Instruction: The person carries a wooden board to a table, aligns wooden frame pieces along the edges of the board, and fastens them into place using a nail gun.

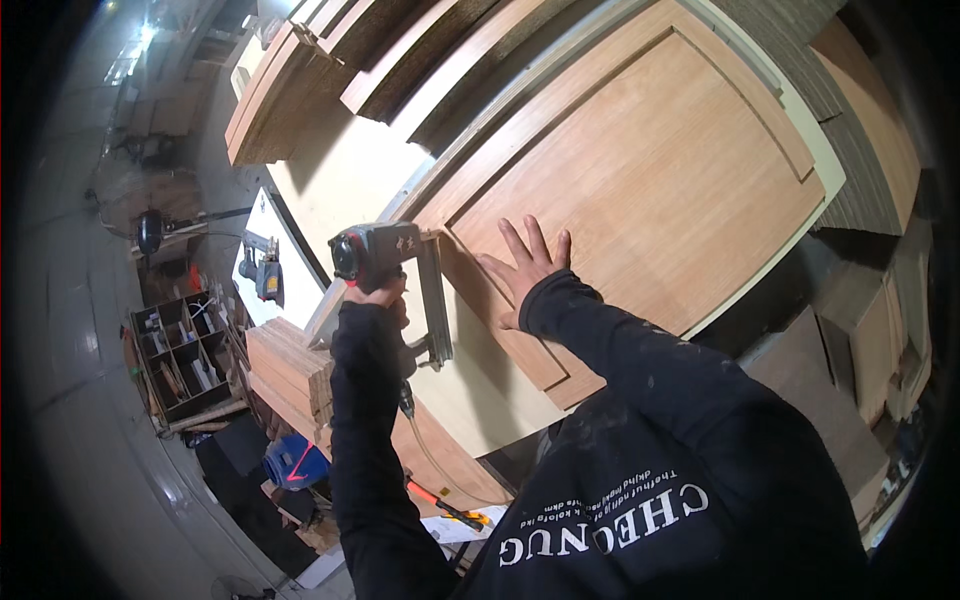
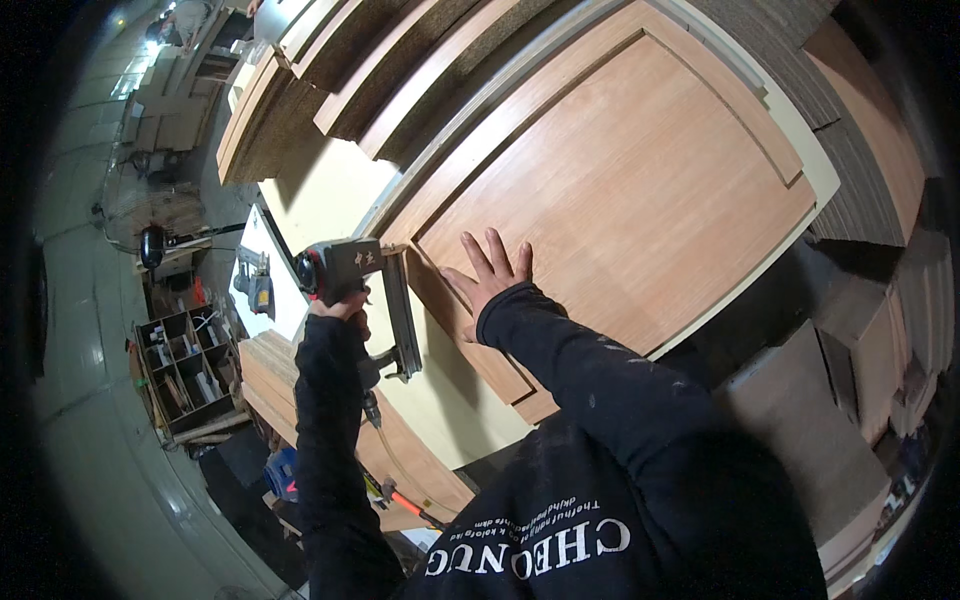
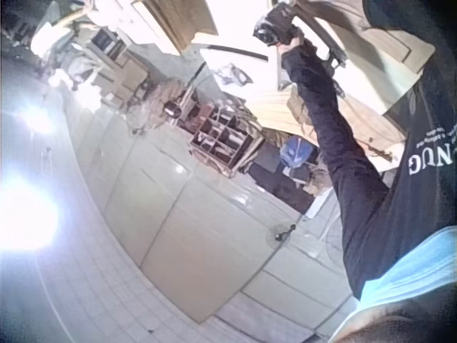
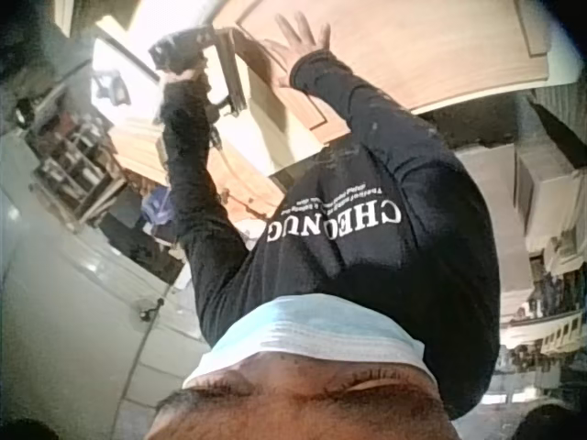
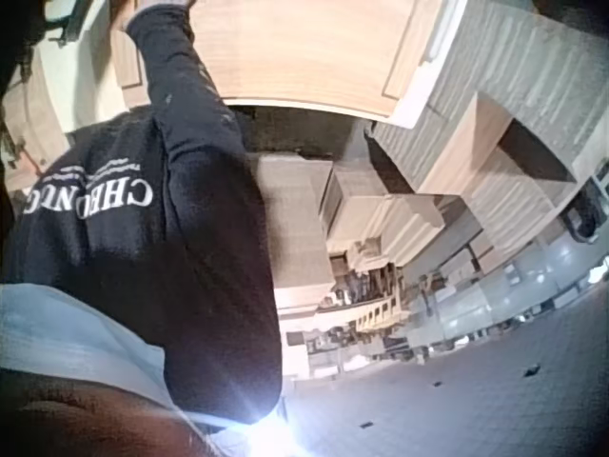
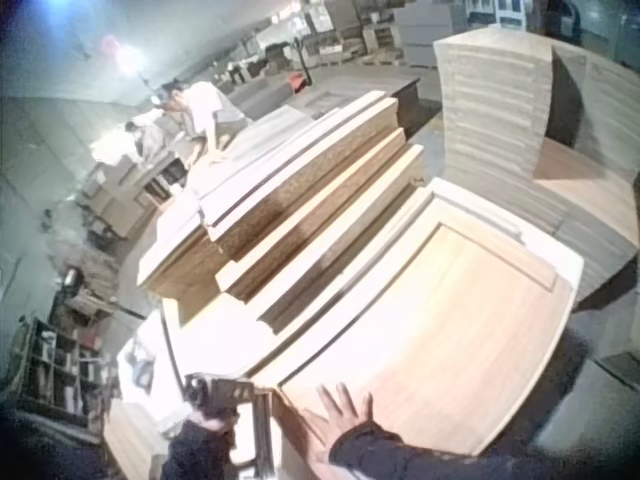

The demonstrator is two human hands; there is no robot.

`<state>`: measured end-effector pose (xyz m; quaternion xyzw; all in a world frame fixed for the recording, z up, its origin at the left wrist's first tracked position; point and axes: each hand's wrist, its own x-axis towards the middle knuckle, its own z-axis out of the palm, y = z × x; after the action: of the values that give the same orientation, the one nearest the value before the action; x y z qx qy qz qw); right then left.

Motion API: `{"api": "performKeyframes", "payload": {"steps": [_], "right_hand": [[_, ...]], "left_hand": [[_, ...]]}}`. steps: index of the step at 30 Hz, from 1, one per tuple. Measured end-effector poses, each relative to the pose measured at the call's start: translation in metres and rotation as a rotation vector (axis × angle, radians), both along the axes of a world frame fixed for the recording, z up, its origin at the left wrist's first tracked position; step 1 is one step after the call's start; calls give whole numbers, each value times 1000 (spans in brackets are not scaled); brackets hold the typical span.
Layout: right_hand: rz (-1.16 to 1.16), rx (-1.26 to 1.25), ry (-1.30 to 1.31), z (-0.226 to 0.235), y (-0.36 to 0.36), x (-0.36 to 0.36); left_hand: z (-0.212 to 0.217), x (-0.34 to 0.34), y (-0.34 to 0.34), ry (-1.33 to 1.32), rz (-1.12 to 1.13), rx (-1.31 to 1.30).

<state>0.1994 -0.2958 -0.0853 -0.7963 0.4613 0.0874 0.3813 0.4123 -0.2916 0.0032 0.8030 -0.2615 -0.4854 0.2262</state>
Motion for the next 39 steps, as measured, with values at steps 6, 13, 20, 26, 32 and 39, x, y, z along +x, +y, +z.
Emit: {"api": "performKeyframes", "payload": {"steps": [6,13,20,26,32,39], "right_hand": [[-14,-39,4,1,-1,-1],[-1,-24,14,1,-2,0],[-4,-30,11,5,-1,2],[-6,-30,16,1,-3,1],[-30,-71,46,-2,1,2],[-34,-74,56,-2,1,3]], "left_hand": [[3,24,15,-21,11,-106],[1,24,19,2,10,-83],[-16,28,20,-61,21,-72],[-15,12,32,-1,-37,-118],[-6,-26,58,25,-49,-4],[-7,-46,77,-3,-77,37]]}}
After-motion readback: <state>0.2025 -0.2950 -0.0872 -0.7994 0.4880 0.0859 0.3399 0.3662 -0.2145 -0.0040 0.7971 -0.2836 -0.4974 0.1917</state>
